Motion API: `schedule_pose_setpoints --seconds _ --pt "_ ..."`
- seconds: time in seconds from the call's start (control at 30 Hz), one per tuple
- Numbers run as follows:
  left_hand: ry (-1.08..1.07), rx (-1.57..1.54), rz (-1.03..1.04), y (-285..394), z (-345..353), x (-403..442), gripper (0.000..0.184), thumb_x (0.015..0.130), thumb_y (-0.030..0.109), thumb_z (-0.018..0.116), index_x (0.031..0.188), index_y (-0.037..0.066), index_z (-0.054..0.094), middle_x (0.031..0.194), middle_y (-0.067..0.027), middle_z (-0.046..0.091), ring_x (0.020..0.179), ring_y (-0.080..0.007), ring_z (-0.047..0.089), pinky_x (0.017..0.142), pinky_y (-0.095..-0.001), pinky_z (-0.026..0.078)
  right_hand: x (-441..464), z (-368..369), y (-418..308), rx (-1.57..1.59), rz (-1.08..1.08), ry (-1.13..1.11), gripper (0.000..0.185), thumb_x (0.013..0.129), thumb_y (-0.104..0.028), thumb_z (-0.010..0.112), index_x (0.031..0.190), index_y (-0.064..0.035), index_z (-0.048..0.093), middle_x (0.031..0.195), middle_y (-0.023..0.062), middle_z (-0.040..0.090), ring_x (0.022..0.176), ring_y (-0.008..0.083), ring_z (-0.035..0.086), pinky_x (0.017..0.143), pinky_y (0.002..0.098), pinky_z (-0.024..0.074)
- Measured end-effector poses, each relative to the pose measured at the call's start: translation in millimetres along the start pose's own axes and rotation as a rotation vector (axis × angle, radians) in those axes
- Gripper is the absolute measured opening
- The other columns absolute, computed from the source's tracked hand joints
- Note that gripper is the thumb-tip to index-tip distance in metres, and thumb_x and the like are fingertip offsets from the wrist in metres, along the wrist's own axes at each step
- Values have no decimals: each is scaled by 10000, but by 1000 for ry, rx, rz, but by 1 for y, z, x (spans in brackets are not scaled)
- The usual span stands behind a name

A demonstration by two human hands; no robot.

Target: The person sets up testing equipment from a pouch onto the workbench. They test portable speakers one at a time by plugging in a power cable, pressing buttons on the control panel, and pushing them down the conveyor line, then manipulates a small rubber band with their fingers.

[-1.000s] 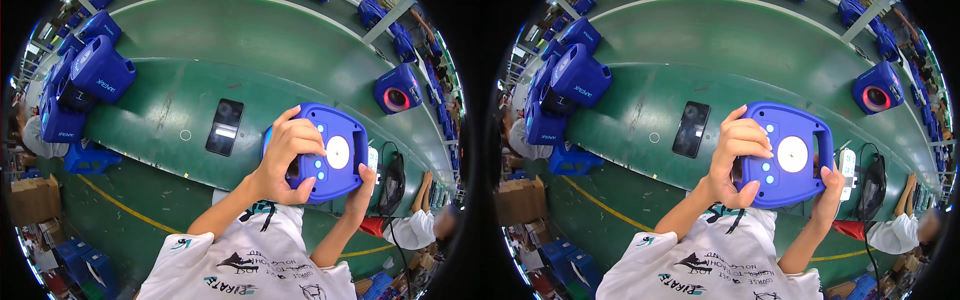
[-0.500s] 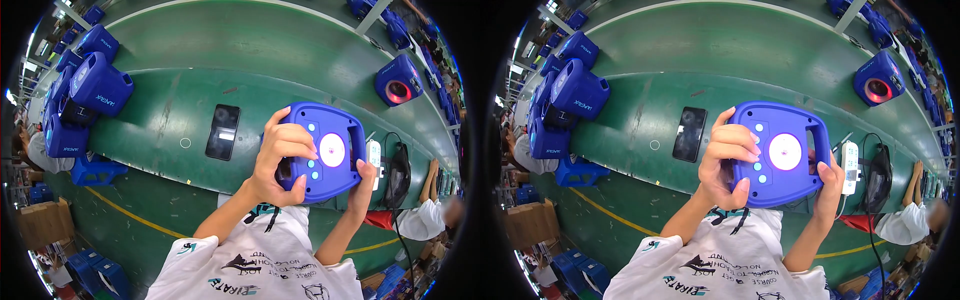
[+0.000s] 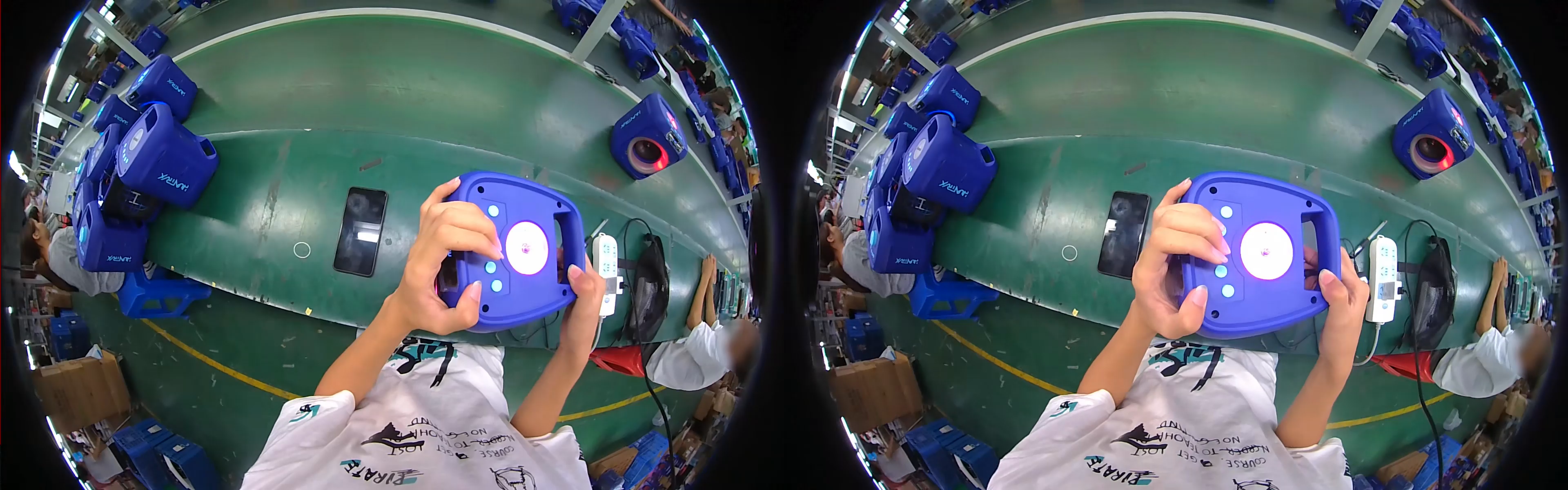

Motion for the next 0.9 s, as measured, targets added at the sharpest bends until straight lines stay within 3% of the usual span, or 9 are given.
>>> schedule_pose_setpoints --seconds 0.2,0.3,0.4,0.9 --pt "-24 -6 -3 1 -2 4 345 687 155 629 1020 74 664 979 -92 700 1006 -277 660 1232 -583 244 -2 1 -2 5 0 -7 636 899 -453 647 1202 104 703 1046 118 732 826 138 591 765 281 464" --pt "-9 -26 4 0 -1 3 343 681 150 630 1013 77 666 971 -88 698 997 -274 666 1234 -575 241 -3 2 0 14 35 -25 610 909 -432 629 1194 105 673 1035 109 692 960 184 630 888 297 462" --pt "3 -46 4 0 -1 3 333 684 145 626 1007 76 665 972 -89 695 987 -269 668 1233 -570 240 -1 1 -1 5 -14 10 649 904 -461 644 1217 105 692 1049 119 733 818 138 597 750 283 467" --pt "-8 6 0 2 0 2 336 711 187 617 1019 64 671 1003 -104 690 991 -268 662 1222 -578 246 -1 1 -1 -2 -33 0 630 914 -451 638 1193 110 699 1035 122 728 818 143 596 754 287 473"
Point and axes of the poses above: each hand's wrist, its own x-axis towards the middle knuckle, its own z-axis out of the palm, y = z × x, the point moved 8 cm from there along x, towards the middle knuckle
